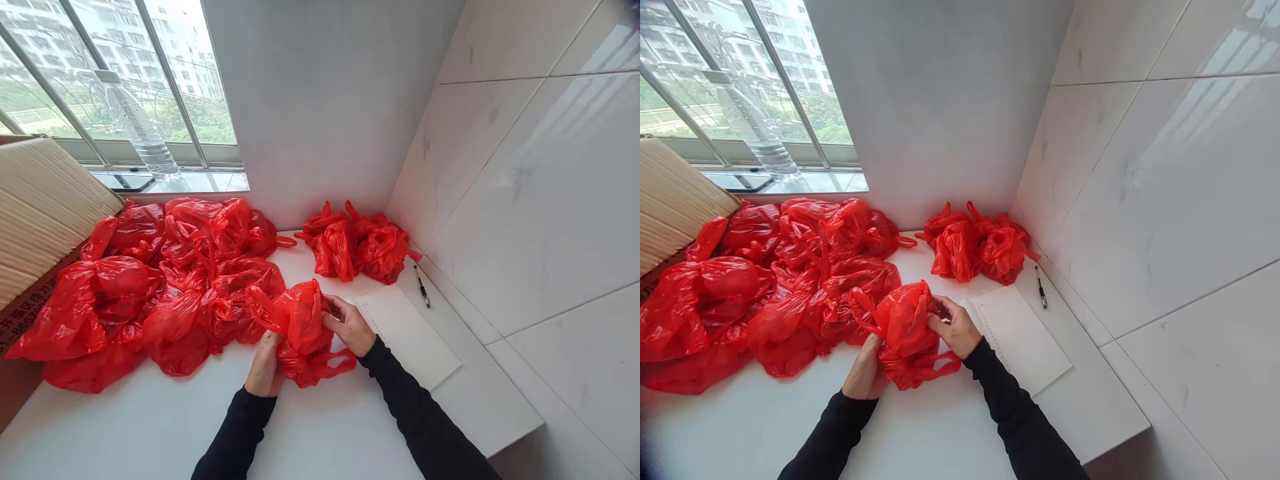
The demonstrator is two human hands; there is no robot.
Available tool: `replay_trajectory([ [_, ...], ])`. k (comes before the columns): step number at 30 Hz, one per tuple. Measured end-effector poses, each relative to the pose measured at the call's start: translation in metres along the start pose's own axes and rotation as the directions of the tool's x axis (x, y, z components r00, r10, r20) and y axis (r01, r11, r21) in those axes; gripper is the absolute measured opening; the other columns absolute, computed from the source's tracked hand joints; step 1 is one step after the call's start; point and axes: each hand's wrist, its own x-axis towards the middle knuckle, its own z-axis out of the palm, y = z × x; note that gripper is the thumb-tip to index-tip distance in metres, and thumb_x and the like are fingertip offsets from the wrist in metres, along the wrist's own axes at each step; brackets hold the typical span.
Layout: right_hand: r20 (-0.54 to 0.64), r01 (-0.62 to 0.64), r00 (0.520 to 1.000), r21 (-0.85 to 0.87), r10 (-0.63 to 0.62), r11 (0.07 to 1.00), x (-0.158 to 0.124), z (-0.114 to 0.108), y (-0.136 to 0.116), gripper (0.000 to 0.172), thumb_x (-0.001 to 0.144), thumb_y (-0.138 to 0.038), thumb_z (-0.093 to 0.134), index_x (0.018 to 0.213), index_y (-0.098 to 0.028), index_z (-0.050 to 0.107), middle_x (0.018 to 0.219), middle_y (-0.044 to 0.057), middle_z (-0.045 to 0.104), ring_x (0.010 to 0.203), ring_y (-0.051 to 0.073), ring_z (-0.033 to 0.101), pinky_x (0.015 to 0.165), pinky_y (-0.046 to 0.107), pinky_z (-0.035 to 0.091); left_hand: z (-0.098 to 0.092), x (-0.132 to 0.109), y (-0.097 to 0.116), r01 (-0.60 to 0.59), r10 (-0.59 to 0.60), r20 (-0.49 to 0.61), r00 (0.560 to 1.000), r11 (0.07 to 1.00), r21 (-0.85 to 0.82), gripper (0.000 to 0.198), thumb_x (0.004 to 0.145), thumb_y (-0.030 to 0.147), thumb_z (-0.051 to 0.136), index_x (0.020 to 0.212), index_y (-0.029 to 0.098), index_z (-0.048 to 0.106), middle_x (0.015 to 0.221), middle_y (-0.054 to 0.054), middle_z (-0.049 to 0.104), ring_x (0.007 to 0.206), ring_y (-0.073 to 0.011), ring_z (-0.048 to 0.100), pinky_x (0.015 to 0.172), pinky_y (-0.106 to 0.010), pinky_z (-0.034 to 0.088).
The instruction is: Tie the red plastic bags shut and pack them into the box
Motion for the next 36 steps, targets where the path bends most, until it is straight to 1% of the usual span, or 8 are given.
replay_trajectory([
  [3, 0.050, -0.019, 0.998, -0.044, 0.022, 0.999, 0.000, 0.000, 0.001, 0.036, 0.083, -0.038, 0.065, 0.114, -0.019, 0.063, 0.103, 0.005, 0.069, 0.089, 0.018, 0.064, 0.081, 0.031, 0.053, -0.001, 0.000, 0.002, 0.013, -0.013, -0.024, 1.000, 1.000, -0.005, 0.038, 0.066, 0.040, 0.077, 0.095, 0.016, 0.070, 0.089, -0.007, 0.075, 0.093, -0.0303, 0.069, 0.076, -0.037, 0.058],
  [8, -0.193, -0.005, 0.980, -0.237, -0.042, 0.972, -0.002, 0.003, 0.001, 0.018, 0.087, -0.033, 0.058, 0.095, -0.018, 0.063, 0.084, 0.002, 0.065, 0.079, 0.017, 0.058, 0.076, 0.030, 0.051, 0.000, -0.003, 0.003, -0.003, 0.004, 0.084, 0.996, 1.000, -0.008, 0.046, 0.065, 0.044, 0.077, 0.103, 0.020, 0.071, 0.091, -0.007, 0.075, 0.100, -0.0315, 0.068, 0.081, -0.038, 0.057],
  [12, -0.260, 0.040, 0.960, -0.250, -0.107, 0.967, -0.003, 0.006, 0.002, 0.020, 0.090, -0.032, 0.054, 0.105, -0.020, 0.059, 0.094, 0.004, 0.067, 0.088, 0.019, 0.061, 0.083, 0.032, 0.051, -0.002, 0.000, 0.000, -0.022, 0.008, 0.140, 0.990, 0.995, 0.102, 0.050, 0.063, 0.034, 0.083, 0.109, 0.017, 0.069, 0.101, -0.010, 0.074, 0.102, -0.0318, 0.067, 0.085, -0.038, 0.055],
  [17, -0.259, 0.056, 0.958, -0.245, -0.121, 0.968, -0.005, 0.010, -0.001, 0.026, 0.095, -0.035, 0.050, 0.117, -0.022, 0.055, 0.107, 0.007, 0.070, 0.095, 0.020, 0.065, 0.092, 0.035, 0.050, -0.007, 0.005, -0.006, -0.021, 0.015, 0.071, 0.997, 0.996, 0.087, 0.048, 0.069, 0.036, 0.081, 0.111, 0.017, 0.067, 0.099, -0.010, 0.075, 0.093, -0.0281, 0.070, 0.082, -0.037, 0.055],
  [24, -0.163, 0.055, 0.984, -0.138, -0.077, 0.989, -0.003, 0.004, 0.002, 0.036, 0.090, -0.032, 0.057, 0.124, -0.019, 0.055, 0.114, 0.009, 0.068, 0.106, 0.021, 0.064, 0.097, 0.036, 0.049, -0.009, 0.007, -0.007, -0.008, 0.007, 0.035, 0.999, 1.000, 0.014, 0.049, 0.069, 0.033, 0.081, 0.112, 0.018, 0.064, 0.097, -0.007, 0.075, 0.090, -0.0265, 0.071, 0.080, -0.036, 0.056],
  [27, -0.203, 0.004, 0.978, -0.168, -0.039, 0.986, -0.002, 0.001, 0.006, 0.032, 0.089, -0.038, 0.059, 0.113, -0.017, 0.063, 0.103, 0.008, 0.072, 0.095, 0.022, 0.066, 0.088, 0.035, 0.052, -0.006, 0.005, -0.005, -0.002, 0.002, 0.019, 1.000, 1.000, 0.012, 0.048, 0.066, 0.029, 0.082, 0.110, 0.017, 0.066, 0.096, -0.008, 0.075, 0.089, -0.0265, 0.071, 0.081, -0.036, 0.055],
  [33, -0.282, -0.091, 0.959, -0.216, 0.027, 0.972, -0.003, 0.001, 0.006, 0.037, 0.084, -0.050, 0.065, 0.095, -0.015, 0.068, 0.075, 0.001, 0.070, 0.067, 0.017, 0.061, 0.063, 0.028, 0.050, -0.002, 0.002, -0.002, -0.004, 0.003, 0.091, 0.996, 1.000, 0.009, 0.056, 0.060, 0.014, 0.079, 0.114, 0.018, 0.066, 0.096, -0.006, 0.075, 0.092, -0.0273, 0.070, 0.082, -0.035, 0.055],
  [36, -0.246, -0.046, 0.969, -0.176, 0.001, 0.983, -0.003, 0.002, 0.002, 0.034, 0.086, -0.046, 0.064, 0.101, -0.016, 0.068, 0.086, 0.004, 0.073, 0.077, 0.020, 0.065, 0.071, 0.030, 0.053, -0.004, 0.003, -0.002, 0.003, -0.003, 0.078, 0.997, 1.000, -0.003, 0.059, 0.059, 0.010, 0.078, 0.116, 0.018, 0.065, 0.096, -0.006, 0.075, 0.093, -0.0273, 0.070, 0.082, -0.034, 0.055],
])
